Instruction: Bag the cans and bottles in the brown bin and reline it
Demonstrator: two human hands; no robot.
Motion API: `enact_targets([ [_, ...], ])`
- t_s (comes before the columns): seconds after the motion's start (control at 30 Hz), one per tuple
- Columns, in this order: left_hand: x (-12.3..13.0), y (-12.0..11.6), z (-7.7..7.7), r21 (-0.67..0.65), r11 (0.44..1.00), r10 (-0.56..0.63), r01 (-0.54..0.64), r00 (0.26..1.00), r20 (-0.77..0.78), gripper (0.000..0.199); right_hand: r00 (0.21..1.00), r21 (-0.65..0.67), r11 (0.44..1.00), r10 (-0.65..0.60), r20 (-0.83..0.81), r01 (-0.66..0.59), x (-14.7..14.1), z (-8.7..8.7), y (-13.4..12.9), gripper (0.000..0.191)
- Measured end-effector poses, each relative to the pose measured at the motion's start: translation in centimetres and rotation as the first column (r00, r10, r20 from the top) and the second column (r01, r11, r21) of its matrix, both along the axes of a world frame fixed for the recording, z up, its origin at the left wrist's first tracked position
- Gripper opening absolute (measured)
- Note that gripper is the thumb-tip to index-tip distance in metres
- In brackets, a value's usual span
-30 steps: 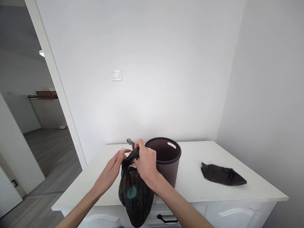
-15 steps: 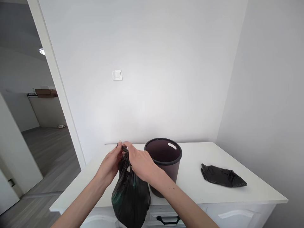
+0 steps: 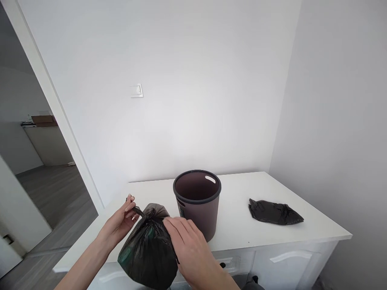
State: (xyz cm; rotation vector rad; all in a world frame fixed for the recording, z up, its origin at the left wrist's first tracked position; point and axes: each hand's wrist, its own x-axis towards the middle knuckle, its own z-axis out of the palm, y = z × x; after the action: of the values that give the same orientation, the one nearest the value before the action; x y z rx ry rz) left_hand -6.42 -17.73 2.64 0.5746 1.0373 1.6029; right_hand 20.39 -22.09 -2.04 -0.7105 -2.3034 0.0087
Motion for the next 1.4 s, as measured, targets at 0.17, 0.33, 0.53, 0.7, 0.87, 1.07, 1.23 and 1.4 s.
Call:
enact_targets([
  [0.17, 2.3, -0.2, 1.5, 0.056, 0.995, -0.084, 0.084, 0.996, -0.002, 0.03, 0.995, -0.059, 0.998, -0.003, -0.105, -0.003, 2.6, -4.0, -0.1, 0.072],
  [0.33, 7.5, -2.3, 5.2, 0.14, 0.957, -0.217, 0.254, 0.948, -0.234, 0.035, 0.952, -0.39, 0.919, -0.066, -0.298, -0.058, 4.2, -4.1, -1.5, 0.041],
  [0.53, 12.9, -2.8, 6.9, 0.142, 0.899, -0.294, 0.414, 0.811, -0.506, 0.04, 0.938, -0.433, 0.9, -0.115, -0.327, -0.041, 1.5, 1.7, -1.1, 0.044],
  [0.7, 12.8, -3.5, 7.2, 0.137, 0.873, -0.276, 0.468, 0.705, -0.653, 0.045, 0.964, -0.385, 0.923, -0.104, -0.245, 0.002, 0.7, 3.1, -0.3, 0.019],
  [0.87, 10.0, -3.5, 5.5, 0.14, 0.886, -0.278, 0.441, 0.749, -0.601, 0.047, 0.895, -0.518, 0.84, -0.096, -0.435, -0.162, 5.4, 2.8, -2.9, 0.032],
  [1.07, 5.6, 1.1, -2.8, -0.023, 0.978, -0.166, 0.206, 0.715, -0.679, 0.056, 0.589, -0.685, 0.656, -0.702, -0.4, 0.317, 16.2, 3.3, -3.5, 0.054],
  [1.23, 2.0, 4.9, -11.5, -0.064, 0.994, -0.101, 0.091, 0.491, -0.865, 0.061, 0.562, -0.505, 0.657, -0.748, -0.353, 0.559, 22.3, 6.7, -0.1, 0.05],
  [1.4, 0.9, 5.9, -14.4, -0.03, 0.998, -0.047, 0.049, 0.375, -0.926, 0.053, 0.503, -0.02, 0.569, -0.742, -0.443, 0.822, 25.7, 8.4, 11.1, 0.044],
])
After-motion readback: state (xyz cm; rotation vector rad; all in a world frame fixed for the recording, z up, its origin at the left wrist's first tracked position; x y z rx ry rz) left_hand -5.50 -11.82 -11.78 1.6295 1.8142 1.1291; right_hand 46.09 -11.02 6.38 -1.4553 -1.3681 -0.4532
